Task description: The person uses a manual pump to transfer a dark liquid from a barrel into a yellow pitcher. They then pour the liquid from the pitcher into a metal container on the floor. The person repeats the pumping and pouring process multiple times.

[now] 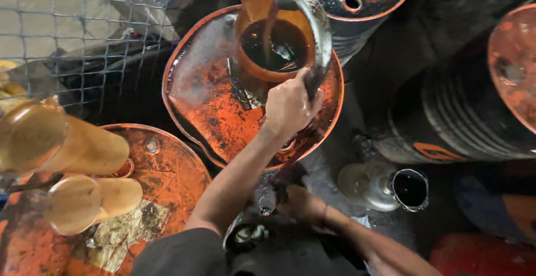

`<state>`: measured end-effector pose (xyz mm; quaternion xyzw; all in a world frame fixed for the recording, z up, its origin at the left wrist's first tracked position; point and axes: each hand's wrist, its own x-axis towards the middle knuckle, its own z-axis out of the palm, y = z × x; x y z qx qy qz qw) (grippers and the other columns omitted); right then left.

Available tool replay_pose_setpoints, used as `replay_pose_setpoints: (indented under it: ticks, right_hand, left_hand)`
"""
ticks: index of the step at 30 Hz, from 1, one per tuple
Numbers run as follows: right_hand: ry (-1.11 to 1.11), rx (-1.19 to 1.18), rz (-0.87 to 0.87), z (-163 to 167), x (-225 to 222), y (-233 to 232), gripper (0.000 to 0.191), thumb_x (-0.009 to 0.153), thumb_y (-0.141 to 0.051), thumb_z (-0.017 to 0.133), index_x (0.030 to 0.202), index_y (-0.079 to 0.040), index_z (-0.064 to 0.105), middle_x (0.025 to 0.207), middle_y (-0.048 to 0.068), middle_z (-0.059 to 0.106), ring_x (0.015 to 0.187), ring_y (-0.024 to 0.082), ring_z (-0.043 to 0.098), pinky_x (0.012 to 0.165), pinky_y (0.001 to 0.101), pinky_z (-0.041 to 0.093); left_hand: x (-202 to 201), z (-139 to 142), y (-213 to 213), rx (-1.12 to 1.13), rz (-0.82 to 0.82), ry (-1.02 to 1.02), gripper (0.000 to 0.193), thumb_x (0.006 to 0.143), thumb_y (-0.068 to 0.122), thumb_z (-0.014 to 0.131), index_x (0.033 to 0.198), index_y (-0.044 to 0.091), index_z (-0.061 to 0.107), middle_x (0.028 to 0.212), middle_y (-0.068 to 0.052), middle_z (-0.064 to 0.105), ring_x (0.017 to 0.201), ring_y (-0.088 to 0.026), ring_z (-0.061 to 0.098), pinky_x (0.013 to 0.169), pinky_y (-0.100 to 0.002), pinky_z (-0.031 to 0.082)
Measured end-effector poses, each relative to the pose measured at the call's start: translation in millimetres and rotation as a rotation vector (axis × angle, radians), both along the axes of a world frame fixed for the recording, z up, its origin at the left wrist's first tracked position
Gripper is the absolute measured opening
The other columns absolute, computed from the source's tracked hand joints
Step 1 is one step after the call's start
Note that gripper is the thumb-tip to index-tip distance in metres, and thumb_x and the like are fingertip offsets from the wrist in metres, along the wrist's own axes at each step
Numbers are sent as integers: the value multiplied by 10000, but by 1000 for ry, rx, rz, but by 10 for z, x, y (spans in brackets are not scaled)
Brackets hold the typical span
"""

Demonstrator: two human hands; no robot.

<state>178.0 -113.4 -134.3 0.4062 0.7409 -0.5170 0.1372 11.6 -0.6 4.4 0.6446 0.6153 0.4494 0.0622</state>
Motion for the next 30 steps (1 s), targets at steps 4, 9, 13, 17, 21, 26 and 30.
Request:
replay_pose_setpoints:
  ticks: [4, 9, 13, 17, 21, 26, 30]
  right_hand:
    - [666, 625, 283, 889, 128, -137, 364, 751, -195, 765, 1051, -54, 618, 897, 125, 642, 816, 222, 589, 679, 395, 486]
    - [20, -54, -316, 2245, 355, 370, 172, 821, -224, 715, 960, -130, 677, 686, 3, 632, 573, 130, 587, 496, 318, 484]
    - [154, 775, 356, 2674, 680, 1011, 123, 884, -88, 631, 1001, -86, 667, 908, -16, 606, 641, 80, 556, 522, 269, 452]
    - [237, 644, -47, 2439, 942, 1278, 188, 856, -82, 641, 1039, -42, 650, 807, 49, 613, 649, 159, 619, 577, 318, 517]
    - [-8, 825, -255, 1878, 1185, 1604, 224, 873, -120, 678, 1073, -31, 630, 789, 130, 608, 683, 216, 588, 623, 389, 495]
    - [-155, 666, -331, 532, 1263, 1917, 250, 885, -113, 636, 1132, -90, 660, 755, 206, 681, 638, 297, 679, 596, 456, 530]
    - [-76, 658, -127, -273, 936, 1671, 327, 824, -164, 671, 1145, -100, 653, 815, 166, 719, 669, 277, 693, 587, 431, 552]
  left_hand:
    - [-18, 8, -9, -27, -68, -60, 405, 908, 345, 691, 1196, 83, 581, 782, -164, 711, 732, -412, 703, 669, -531, 558]
    - [-74, 72, -23, -65, -142, -96, 428, 864, 335, 719, 1180, 75, 593, 784, -192, 710, 736, -433, 693, 661, -548, 541]
    - [-8, 104, -13, -88, -112, -93, 357, 872, 337, 731, 1084, 87, 589, 779, -169, 708, 748, -405, 696, 688, -536, 539]
    - [47, 68, -54, -48, -107, -101, 353, 890, 343, 734, 1054, 81, 564, 768, -151, 682, 738, -376, 689, 683, -498, 543]
    - [26, 29, -82, -51, -144, -75, 323, 930, 333, 728, 1036, 77, 562, 755, -141, 664, 734, -363, 684, 683, -482, 533]
    - [43, 25, -100, -42, -84, -98, 324, 924, 351, 731, 1064, 90, 601, 780, -134, 680, 752, -341, 700, 691, -465, 546]
    - [93, 29, -62, -22, 2, -40, 430, 858, 371, 742, 1143, 71, 623, 762, -149, 686, 712, -358, 693, 651, -471, 549]
